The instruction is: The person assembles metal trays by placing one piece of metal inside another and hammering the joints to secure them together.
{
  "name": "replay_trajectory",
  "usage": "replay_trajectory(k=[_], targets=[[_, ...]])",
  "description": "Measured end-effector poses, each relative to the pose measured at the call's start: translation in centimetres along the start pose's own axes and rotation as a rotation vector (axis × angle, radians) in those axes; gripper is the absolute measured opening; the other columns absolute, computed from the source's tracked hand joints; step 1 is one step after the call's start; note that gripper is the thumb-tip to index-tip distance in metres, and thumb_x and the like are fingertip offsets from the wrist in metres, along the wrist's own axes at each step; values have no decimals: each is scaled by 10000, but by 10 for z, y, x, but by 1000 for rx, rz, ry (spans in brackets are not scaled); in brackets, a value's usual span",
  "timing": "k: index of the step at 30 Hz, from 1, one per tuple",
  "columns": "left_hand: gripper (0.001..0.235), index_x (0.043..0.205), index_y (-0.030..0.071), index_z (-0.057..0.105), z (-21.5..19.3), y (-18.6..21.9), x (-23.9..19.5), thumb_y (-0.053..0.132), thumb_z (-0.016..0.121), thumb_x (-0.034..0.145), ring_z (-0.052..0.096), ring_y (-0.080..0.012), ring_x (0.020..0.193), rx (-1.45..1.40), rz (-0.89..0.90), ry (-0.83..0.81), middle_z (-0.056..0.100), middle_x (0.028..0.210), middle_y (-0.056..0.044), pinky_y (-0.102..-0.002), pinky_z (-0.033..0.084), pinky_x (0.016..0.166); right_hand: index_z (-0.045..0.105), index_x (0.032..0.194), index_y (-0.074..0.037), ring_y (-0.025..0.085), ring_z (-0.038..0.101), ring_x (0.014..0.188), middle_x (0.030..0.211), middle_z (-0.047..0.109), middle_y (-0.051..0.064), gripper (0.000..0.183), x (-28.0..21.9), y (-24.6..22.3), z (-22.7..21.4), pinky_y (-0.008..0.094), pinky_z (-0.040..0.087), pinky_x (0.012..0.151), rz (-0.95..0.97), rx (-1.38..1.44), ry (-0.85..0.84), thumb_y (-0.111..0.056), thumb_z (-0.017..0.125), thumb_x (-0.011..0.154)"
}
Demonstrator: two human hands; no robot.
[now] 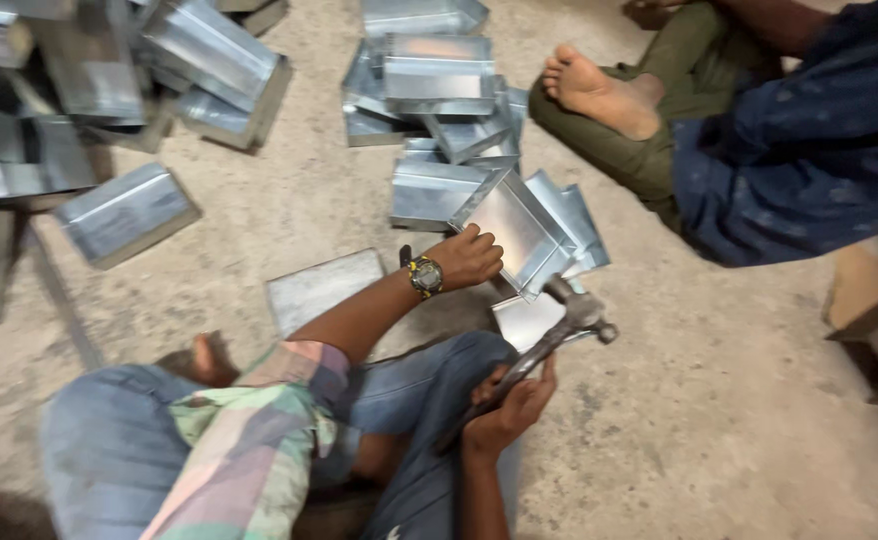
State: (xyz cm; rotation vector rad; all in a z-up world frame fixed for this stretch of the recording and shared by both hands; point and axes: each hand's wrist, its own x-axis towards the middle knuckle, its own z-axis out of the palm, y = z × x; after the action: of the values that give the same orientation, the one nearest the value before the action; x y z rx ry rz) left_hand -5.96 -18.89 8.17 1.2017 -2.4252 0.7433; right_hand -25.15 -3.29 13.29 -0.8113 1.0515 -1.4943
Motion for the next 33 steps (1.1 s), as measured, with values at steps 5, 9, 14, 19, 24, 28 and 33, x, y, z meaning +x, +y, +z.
replay_trajectory(k=[5, 9, 14, 19, 24, 28, 33], targets=[[100, 790, 145, 603, -99, -20, -73, 225, 648, 829, 576, -186, 869, 74, -36, 2, 569, 857, 2, -340, 449, 764, 325, 1589, -138, 113, 449, 538, 797, 530, 59, 612, -1, 8, 1, 263, 389, 462, 10, 46, -33, -444, 468, 1079], [160, 798, 135, 608, -138, -13, -119, 283, 653, 841, 578, -197, 864, 92, -119, -17, 580, 867, -13, -352, 450, 755, 309, 1592, -147, 89, 455, 547, 792, 531, 34, 584, 8, 6, -6, 248, 387, 465, 45, 18, -112, -264, 537, 1067], [183, 868, 117, 641, -135, 18, -178, 295, 666, 836, 589, -219, 878, 94, -357, -92, 609, 891, -32, -379, 461, 758, 355, 1579, -114, 70, 430, 510, 723, 519, 0, 619, 2, 21, 3, 251, 364, 444, 10, -246, -230, -34, 604, 1018], [134, 1055, 100, 664, -111, 50, -189, 189, 634, 959, 594, -267, 1083, -30, -716, -448, 644, 1066, -74, -420, 477, 909, 417, 1557, -53, 58, 459, 522, 699, 538, -6, 575, -11, 20, 10, 245, 380, 461, -75, -435, -384, -26, 611, 1017], [724, 1346, -19, 538, -93, 35, -183, 546, 585, 896, 350, -405, 1391, -223, -903, -275, 440, 1470, -239, -605, 239, 1134, 422, 1570, -28, 64, 510, 563, 732, 582, 16, 616, -34, -5, 30, 247, 435, 492, -154, -542, -462, -9, 617, 986], [1005, 1530, -90, 300, -80, 1, -178, 671, 520, 912, 141, -410, 1539, -241, -1145, -174, 204, 1652, -268, -611, 81, 1223, 434, 1571, -11, 85, 554, 614, 803, 625, 48, 596, -52, -40, 57, 259, 498, 547, -259, -462, -528, 1, 627, 1008], [985, 1574, -37, 288, -87, -6, -182, 521, 599, 825, 122, -410, 1561, -197, -1251, -333, 190, 1675, -230, -605, 62, 1250, 379, 1573, -21, 86, 556, 640, 905, 644, 63, 594, -65, -78, 73, 247, 478, 554, -400, -267, -504, 4, 604, 1023]])
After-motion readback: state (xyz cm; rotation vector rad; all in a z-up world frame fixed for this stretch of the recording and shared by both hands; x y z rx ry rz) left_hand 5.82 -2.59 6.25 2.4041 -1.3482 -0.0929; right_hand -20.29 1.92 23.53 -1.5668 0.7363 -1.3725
